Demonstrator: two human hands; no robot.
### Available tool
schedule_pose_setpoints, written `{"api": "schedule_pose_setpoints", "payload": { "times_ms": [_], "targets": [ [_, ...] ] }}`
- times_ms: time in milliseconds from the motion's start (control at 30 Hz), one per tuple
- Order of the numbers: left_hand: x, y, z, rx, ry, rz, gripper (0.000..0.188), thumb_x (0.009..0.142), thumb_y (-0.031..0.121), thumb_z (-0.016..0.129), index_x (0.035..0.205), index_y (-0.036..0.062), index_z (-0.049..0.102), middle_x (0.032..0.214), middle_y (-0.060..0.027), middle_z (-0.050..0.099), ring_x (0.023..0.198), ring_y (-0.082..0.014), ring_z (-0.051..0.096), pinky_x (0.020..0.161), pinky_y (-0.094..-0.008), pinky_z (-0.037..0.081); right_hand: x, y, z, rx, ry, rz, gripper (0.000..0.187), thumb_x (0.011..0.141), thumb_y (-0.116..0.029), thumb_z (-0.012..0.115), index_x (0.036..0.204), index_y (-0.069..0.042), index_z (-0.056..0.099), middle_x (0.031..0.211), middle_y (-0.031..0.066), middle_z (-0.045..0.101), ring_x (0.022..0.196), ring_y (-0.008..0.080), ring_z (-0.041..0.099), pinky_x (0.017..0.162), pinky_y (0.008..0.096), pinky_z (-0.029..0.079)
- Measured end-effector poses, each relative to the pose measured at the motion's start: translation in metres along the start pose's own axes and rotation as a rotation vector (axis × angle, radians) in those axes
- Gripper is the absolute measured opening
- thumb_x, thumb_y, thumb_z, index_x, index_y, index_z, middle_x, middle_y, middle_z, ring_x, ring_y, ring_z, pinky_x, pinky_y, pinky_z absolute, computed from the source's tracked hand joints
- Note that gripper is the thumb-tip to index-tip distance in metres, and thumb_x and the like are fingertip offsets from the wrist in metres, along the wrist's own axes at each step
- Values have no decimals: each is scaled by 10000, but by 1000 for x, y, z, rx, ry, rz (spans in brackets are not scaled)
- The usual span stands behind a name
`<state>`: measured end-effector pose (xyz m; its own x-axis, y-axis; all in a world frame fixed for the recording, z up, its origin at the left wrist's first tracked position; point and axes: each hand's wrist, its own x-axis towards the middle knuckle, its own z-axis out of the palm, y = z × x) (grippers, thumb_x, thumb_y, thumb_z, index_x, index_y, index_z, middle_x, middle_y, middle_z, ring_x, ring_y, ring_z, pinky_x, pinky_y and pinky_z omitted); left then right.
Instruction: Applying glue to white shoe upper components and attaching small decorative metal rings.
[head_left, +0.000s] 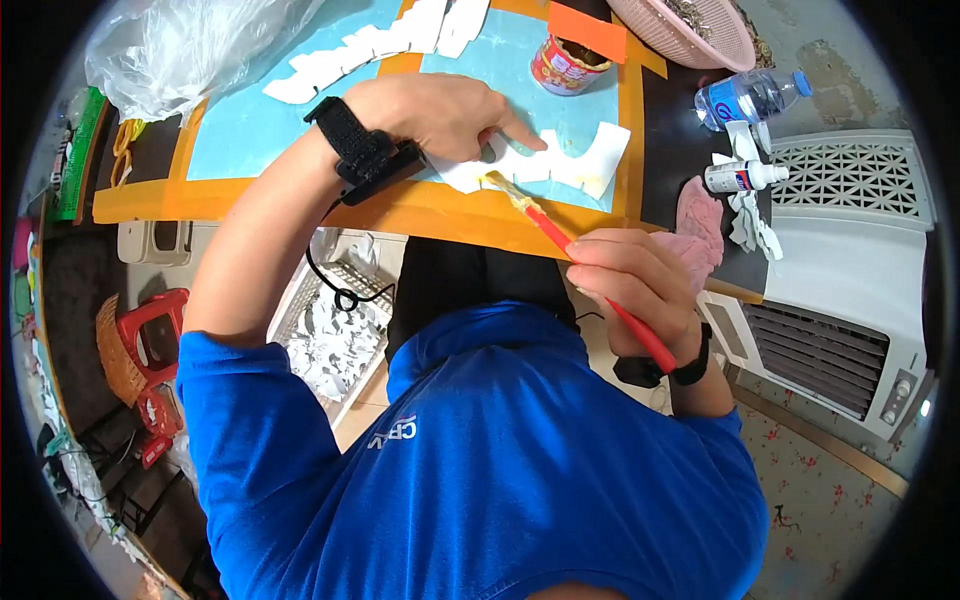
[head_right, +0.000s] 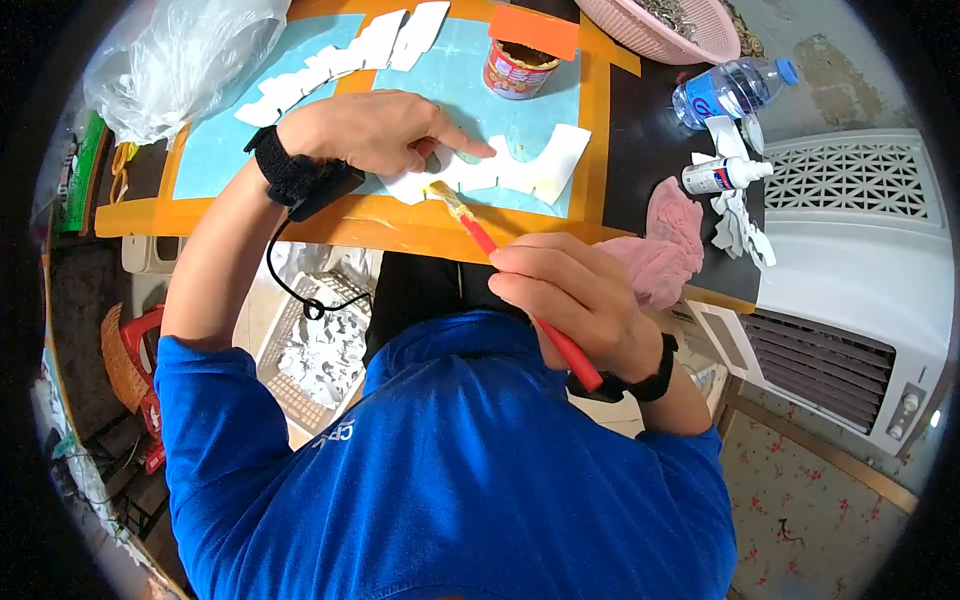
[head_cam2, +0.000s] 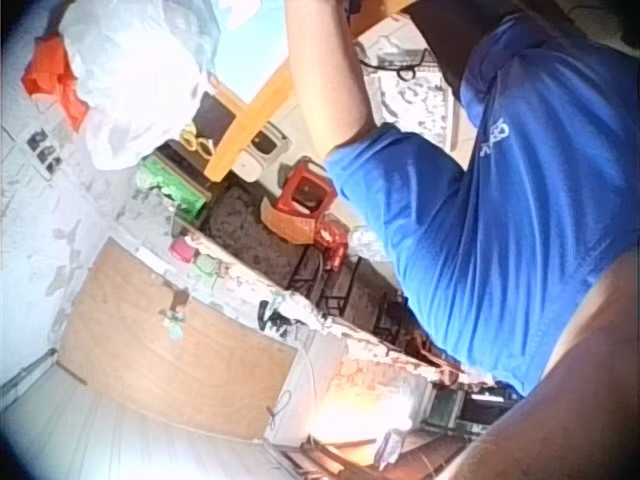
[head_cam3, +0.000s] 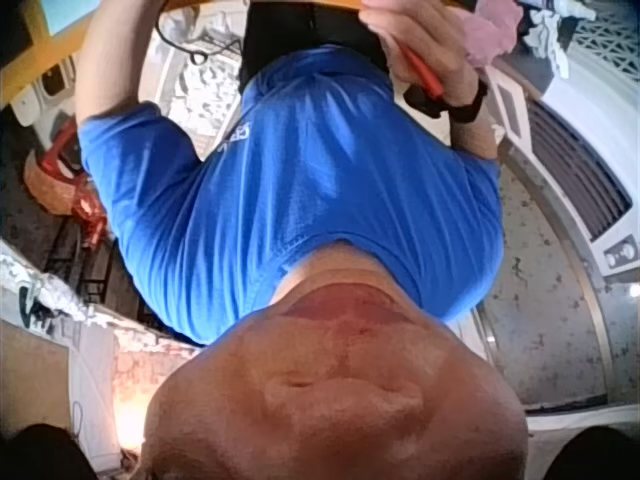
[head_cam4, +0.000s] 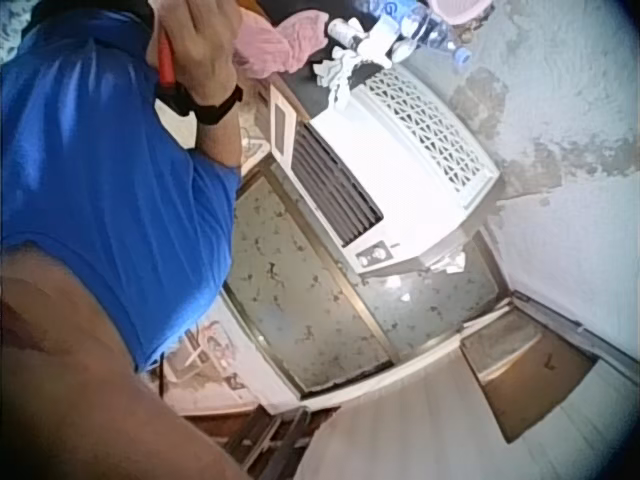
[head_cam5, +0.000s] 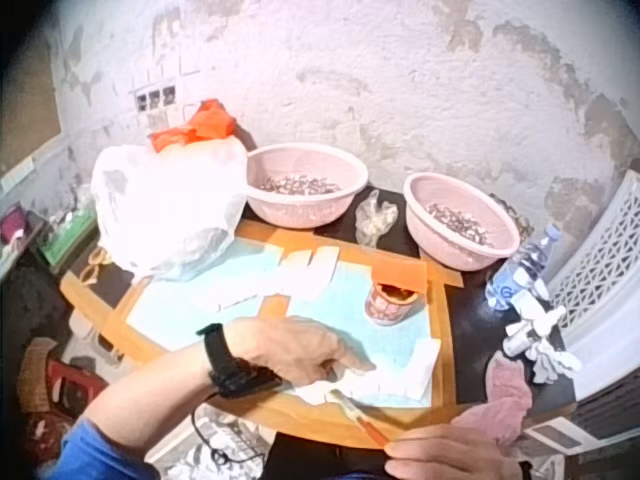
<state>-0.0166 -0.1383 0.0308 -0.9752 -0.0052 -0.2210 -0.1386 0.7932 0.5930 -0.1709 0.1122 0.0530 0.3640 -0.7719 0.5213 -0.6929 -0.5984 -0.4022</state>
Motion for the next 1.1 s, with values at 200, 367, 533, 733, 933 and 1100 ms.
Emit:
{"api": "schedule_pose_setpoints", "payload": {
  "times_ms": [200,367,533,733,933,1100],
  "targets": [
    [1,-5,3,-3,31,19,688,783,-45,614,1428,194,628,789,-105,602,715,-263,559,726,-383,485,-1,-5,-3,29,-9,19,229,782,8,632,1004,35,679,1026,183,688,903,361,711,771,407,603],
    [1,1,-1,14,-10,-8,704,779,-58,607,1434,200,623,811,-126,598,726,-284,554,734,-390,486,-4,-1,-6,8,29,25,250,741,47,642,988,36,677,1011,177,688,893,359,712,761,404,601],
    [1,-3,1,19,6,26,712,782,-68,595,1439,207,620,849,-136,619,744,-289,560,748,-396,490,-4,-1,-10,-28,36,34,281,707,69,660,986,36,675,1010,177,685,897,362,710,762,412,600],
    [2,-2,1,17,10,12,721,790,-84,593,1446,215,615,904,-131,669,759,-279,575,764,-386,501,-6,-1,-11,-48,-4,12,255,747,27,648,1001,32,676,1032,177,683,922,366,708,772,417,600],
    [2,-2,1,-12,-5,-4,712,792,-96,590,1438,202,623,891,-133,664,754,-274,574,755,-383,502,-4,2,-2,-63,-7,-43,249,819,-66,646,1047,29,675,1067,171,684,957,358,705,791,413,599],
    [1,2,-3,19,-17,2,689,802,-85,597,1435,184,625,844,-128,633,736,-263,568,735,-380,492,-13,-2,-12,-115,-50,-7,242,817,-84,665,1034,24,674,1075,167,686,963,354,707,778,403,600]
  ]
}}
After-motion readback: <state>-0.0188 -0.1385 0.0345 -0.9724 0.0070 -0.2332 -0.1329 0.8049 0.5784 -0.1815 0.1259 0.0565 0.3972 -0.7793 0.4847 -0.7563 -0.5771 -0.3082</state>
